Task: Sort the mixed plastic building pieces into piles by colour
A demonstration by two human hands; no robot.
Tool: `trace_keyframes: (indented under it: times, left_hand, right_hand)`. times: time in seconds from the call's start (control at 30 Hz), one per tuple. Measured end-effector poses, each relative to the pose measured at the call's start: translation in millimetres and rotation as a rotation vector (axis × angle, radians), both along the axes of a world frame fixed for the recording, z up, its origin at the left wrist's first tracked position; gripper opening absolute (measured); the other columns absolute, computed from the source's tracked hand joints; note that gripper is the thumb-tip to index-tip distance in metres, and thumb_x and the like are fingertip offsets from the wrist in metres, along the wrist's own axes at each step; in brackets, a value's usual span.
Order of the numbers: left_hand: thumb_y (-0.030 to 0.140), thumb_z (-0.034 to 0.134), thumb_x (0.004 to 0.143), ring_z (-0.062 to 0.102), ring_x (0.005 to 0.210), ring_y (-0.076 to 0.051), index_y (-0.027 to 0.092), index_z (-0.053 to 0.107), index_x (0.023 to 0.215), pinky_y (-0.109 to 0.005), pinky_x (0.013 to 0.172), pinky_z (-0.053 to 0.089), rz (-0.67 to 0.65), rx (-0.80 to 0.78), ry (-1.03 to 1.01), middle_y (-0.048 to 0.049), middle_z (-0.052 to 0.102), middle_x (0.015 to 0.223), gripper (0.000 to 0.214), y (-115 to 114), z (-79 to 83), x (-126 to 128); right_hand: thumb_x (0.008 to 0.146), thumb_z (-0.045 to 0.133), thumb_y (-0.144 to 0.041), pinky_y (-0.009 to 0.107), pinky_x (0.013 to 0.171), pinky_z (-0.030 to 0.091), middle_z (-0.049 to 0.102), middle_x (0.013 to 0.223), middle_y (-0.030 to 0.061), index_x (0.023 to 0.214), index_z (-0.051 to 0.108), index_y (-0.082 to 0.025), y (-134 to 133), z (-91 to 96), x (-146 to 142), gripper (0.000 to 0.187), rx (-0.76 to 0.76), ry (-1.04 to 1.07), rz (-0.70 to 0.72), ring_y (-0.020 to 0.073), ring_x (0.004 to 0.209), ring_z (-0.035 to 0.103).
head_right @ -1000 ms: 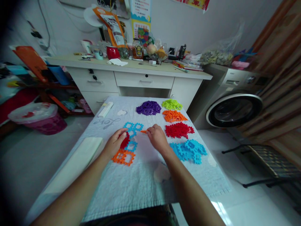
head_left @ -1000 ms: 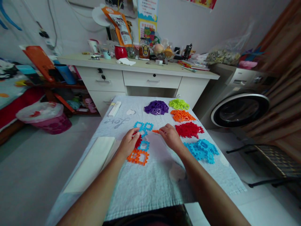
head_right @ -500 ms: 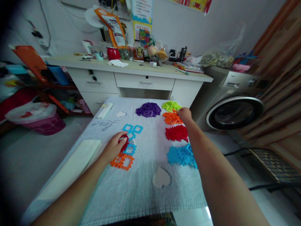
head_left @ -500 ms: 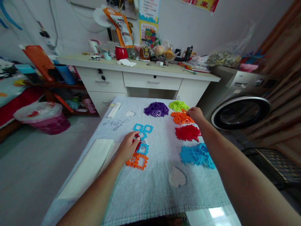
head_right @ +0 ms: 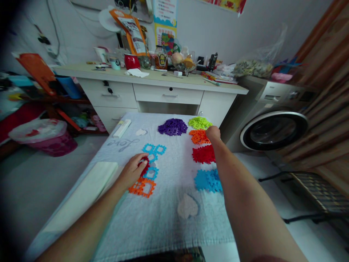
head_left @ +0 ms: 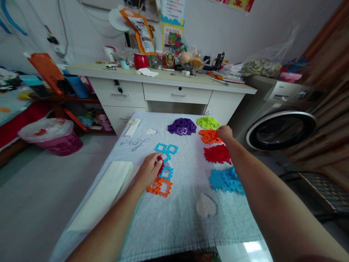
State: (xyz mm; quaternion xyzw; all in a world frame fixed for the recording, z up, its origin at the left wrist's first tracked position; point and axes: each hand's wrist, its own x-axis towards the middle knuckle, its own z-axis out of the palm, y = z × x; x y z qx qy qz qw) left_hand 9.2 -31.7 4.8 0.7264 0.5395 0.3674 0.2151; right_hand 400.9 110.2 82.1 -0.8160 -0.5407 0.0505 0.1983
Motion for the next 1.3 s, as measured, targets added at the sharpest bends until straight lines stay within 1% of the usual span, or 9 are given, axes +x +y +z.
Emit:
trace_keyframes:
  times: [0.23,0.33,0.43,0.6,0.73,0.83,0.97,1.13,1.3]
  left_hand:
    - [0.033,0.042,0.090,0.056,0.117,-0.024,0.019,0.063,0.116,-0.044,0.107,0.041,0.041,0.058,0.041,-0.0095,0.065,0.120,0.037,0.3,1.7,-2.4]
    - [0.033,0.040,0.090,0.057,0.116,-0.024,0.018,0.063,0.115,-0.045,0.107,0.042,0.044,0.055,0.023,-0.0100,0.066,0.120,0.037,1.2,-0.1,-2.9]
    - [0.032,0.040,0.090,0.059,0.115,-0.024,0.017,0.063,0.115,-0.045,0.106,0.043,0.051,0.020,-0.019,-0.0104,0.066,0.120,0.038,0.6,0.3,-2.9]
    - [0.033,0.042,0.089,0.063,0.111,-0.024,0.019,0.061,0.119,-0.043,0.101,0.048,0.071,-0.076,-0.113,-0.0083,0.069,0.117,0.038,-4.1,7.4,-2.6]
    - [0.031,0.042,0.090,0.065,0.110,-0.022,0.020,0.060,0.118,-0.042,0.101,0.048,0.048,-0.115,-0.149,-0.0072,0.070,0.117,0.036,-6.2,10.7,-2.3]
    - [0.029,0.043,0.089,0.065,0.110,-0.021,0.020,0.059,0.120,-0.042,0.102,0.047,0.022,-0.131,-0.148,-0.0072,0.070,0.117,0.036,-5.8,9.5,-2.8]
    - [0.027,0.047,0.086,0.063,0.113,-0.022,0.020,0.057,0.124,-0.042,0.103,0.047,-0.032,-0.129,-0.104,-0.0081,0.068,0.119,0.040,-4.5,8.6,-4.8]
    - [0.036,0.060,0.080,0.051,0.126,-0.029,0.019,0.058,0.125,-0.048,0.110,0.038,-0.066,-0.082,0.143,-0.0112,0.061,0.131,0.048,-9.4,18.3,-8.6]
    - [0.052,0.080,0.057,0.027,0.143,-0.038,0.024,0.039,0.146,-0.052,0.115,0.028,-0.203,-0.246,0.396,-0.0146,0.029,0.157,0.102,-24.2,34.1,-14.5]
  right_hand:
    - [0.080,0.056,-0.017,0.027,0.078,0.047,0.073,0.095,0.0130,0.096,0.076,-0.012,-17.2,28.0,-21.0,0.026,0.085,-0.008,-0.023,0.0214,0.090,0.066]
    - [0.080,0.052,-0.017,0.027,0.075,0.046,0.072,0.088,0.0083,0.092,0.075,-0.013,-35.2,42.2,-44.7,0.026,0.206,0.023,0.061,0.0187,0.082,0.064]
    - [0.079,0.053,-0.018,0.025,0.070,0.044,0.070,0.078,0.0044,0.086,0.073,-0.013,-61.7,43.5,-75.9,0.023,0.231,0.115,0.259,0.0155,0.072,0.061]
    - [0.083,0.057,-0.021,0.025,0.070,0.044,0.069,0.078,0.0028,0.090,0.071,-0.016,-106.8,9.9,-133.1,0.017,-0.022,0.230,0.684,0.0145,0.073,0.061]
    - [0.082,0.049,-0.007,0.032,0.096,0.042,0.067,0.119,0.0117,0.115,0.067,-0.014,-123.5,-27.1,-173.1,0.038,0.014,0.115,0.795,0.0194,0.109,0.058]
    - [0.082,0.044,-0.002,0.040,0.107,0.034,0.050,0.146,0.0113,0.136,0.055,-0.017,-125.1,-46.8,-192.1,0.057,0.046,0.033,0.781,0.0241,0.131,0.042]
    - [0.092,0.048,-0.019,0.049,0.109,0.030,0.037,0.155,0.0101,0.142,0.048,-0.022,-121.2,-59.3,-199.6,0.050,-0.008,-0.034,0.724,0.0314,0.137,0.031]
    - [0.093,0.057,-0.031,0.042,0.104,0.034,0.054,0.134,0.0101,0.121,0.063,-0.024,-118.1,-62.7,-196.0,0.030,0.033,-0.043,0.702,0.0258,0.123,0.044]
    - [0.093,0.057,-0.028,0.037,0.097,0.038,0.059,0.121,0.0108,0.115,0.066,-0.021,-123.5,-61.0,-192.8,0.025,0.081,-0.039,0.651,0.0240,0.112,0.050]
